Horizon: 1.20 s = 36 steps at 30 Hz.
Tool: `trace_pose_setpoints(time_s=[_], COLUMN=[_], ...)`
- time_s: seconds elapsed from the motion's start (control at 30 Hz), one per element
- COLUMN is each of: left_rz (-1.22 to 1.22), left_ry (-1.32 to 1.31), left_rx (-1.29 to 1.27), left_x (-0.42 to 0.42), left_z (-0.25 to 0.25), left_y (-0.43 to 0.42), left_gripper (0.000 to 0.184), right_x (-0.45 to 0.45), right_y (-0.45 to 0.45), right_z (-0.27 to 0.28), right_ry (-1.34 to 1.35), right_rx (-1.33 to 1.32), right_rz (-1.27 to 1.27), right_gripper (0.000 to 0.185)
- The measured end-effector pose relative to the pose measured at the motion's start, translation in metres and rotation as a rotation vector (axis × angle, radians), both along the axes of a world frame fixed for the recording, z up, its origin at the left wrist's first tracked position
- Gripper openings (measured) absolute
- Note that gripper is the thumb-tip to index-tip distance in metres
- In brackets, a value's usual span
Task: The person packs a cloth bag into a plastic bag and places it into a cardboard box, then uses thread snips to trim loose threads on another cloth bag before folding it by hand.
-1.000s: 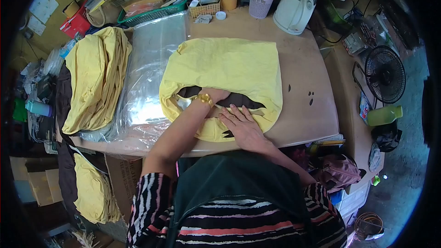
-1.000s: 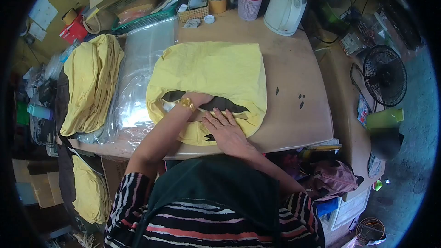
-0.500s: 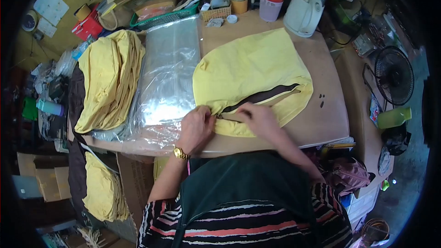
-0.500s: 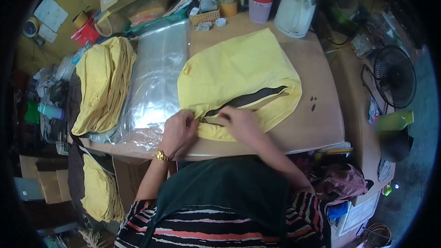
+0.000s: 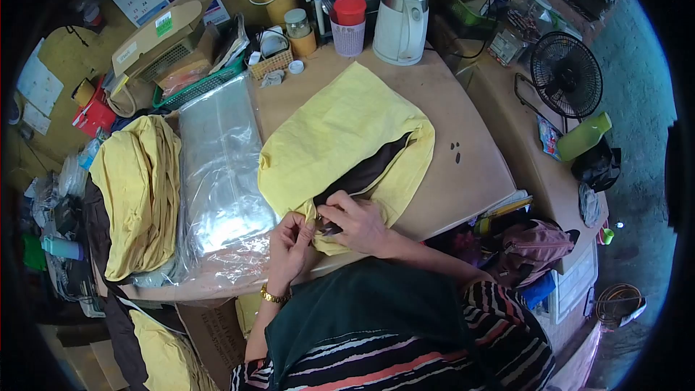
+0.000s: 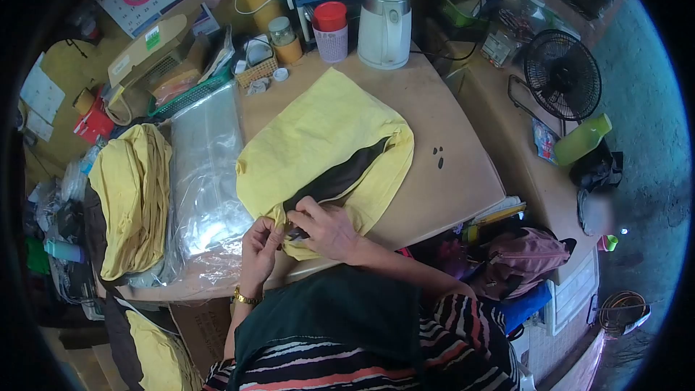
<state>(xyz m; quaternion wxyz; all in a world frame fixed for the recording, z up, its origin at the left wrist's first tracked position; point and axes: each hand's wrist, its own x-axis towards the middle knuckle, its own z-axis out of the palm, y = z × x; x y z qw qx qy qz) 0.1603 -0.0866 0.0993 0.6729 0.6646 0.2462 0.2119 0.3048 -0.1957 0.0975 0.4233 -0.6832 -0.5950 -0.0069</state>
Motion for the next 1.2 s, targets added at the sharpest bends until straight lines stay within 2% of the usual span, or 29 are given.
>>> trace_pose_setpoints(time_s=[0.1, 0.23, 0.3, 0.33, 0.4, 0.47, 0.53, 0.63, 0.67, 0.7, 0.73, 0.77, 0.8, 0.87, 0.93, 1.0, 1.03, 1.1, 1.17, 1.2], left_rz=[0.043, 0.061, 0.017, 0.015, 0.061, 0.121, 0.183, 0.221, 0.206, 0.191, 0.186, 0.306, 0.411, 0.503, 0.426, 0.364, 0.305, 0.292, 0.308, 0.317], left_ry=[-0.048, -0.062, 0.204, 0.202, 0.298, 0.329, 0.357, 0.487, 0.523, 0.557, 0.579, 0.51, 0.485, 0.324, 0.274, 0.353, 0.243, 0.219, 0.285, 0.317], left_rx=[-0.022, -0.033, 0.345, 0.343, 0.68, 0.726, 0.768, 0.854, 0.959, 1.066, 0.935, 0.875, 0.945, 1.043, 0.757, 0.738, 0.658, 0.575, 0.53, 0.61], left_x=[0.005, 0.004, -0.002, -0.003, -0.009, -0.025, -0.04, -0.063, -0.071, -0.079, -0.086, -0.08, -0.08, -0.063, -0.038, -0.014, -0.004, 0.008, 0.012, 0.013], left_z=[0.006, 0.004, 0.003, 0.006, 0.021, 0.031, 0.039, 0.043, 0.041, 0.041, 0.042, 0.054, 0.049, 0.038, 0.026, 0.022, 0.017, 0.016, 0.024, 0.024], left_y=[-0.003, -0.005, 0.0, 0.0, 0.0, 0.006, 0.015, 0.031, 0.04, 0.052, 0.066, 0.07, 0.089, 0.126, 0.155, 0.173, 0.182, 0.187, 0.186, 0.186], left_gripper=[0.017, 0.016, 0.015, 0.015, 0.012, 0.011, 0.009, 0.01, 0.013, 0.016, 0.028, 0.034, 0.048, 0.061, 0.065, 0.055, 0.045, 0.041, 0.041, 0.039], right_x=[0.008, 0.008, 0.015, 0.021, 0.04, 0.09, 0.13, 0.13, 0.139, 0.154, 0.166, 0.177, 0.192, 0.219, 0.252, 0.263, 0.259, 0.259, 0.257, 0.241], right_y=[-0.003, -0.001, -0.004, -0.005, -0.006, -0.015, -0.039, -0.048, -0.052, -0.055, -0.051, -0.035, -0.012, 0.041, 0.099, 0.152, 0.163, 0.165, 0.142, 0.128], right_z=[0.005, 0.001, 0.0, 0.001, 0.005, -0.01, 0.002, 0.018, 0.023, 0.029, 0.034, 0.036, 0.034, 0.013, -0.01, -0.013, -0.01, -0.005, -0.001, -0.003], right_ry=[-0.12, 0.063, 0.116, 0.114, -0.04, -0.063, -0.137, -0.1, -0.103, 0.136, 0.37, 0.362, 0.333, 0.251, 0.184, 0.65, 0.644, 0.515, 0.864, 0.806], right_rx=[0.136, 0.059, -0.074, -0.076, -0.082, -0.027, -0.124, -0.243, -0.239, -0.364, -0.489, -0.486, -0.417, -0.301, -0.235, -0.54, -0.543, -0.271, -0.195, -0.072], right_rz=[-0.033, 0.014, -0.05, -0.052, -0.203, -0.389, -0.688, -0.558, -0.547, -0.386, -0.215, -0.203, -0.267, -0.329, -0.306, -0.144, -0.107, -0.281, -0.045, -0.016], right_gripper=[0.037, 0.026, 0.023, 0.023, 0.02, 0.011, 0.007, 0.012, 0.012, 0.018, 0.025, 0.025, 0.031, 0.038, 0.039, 0.04, 0.04, 0.041, 0.042, 0.04])
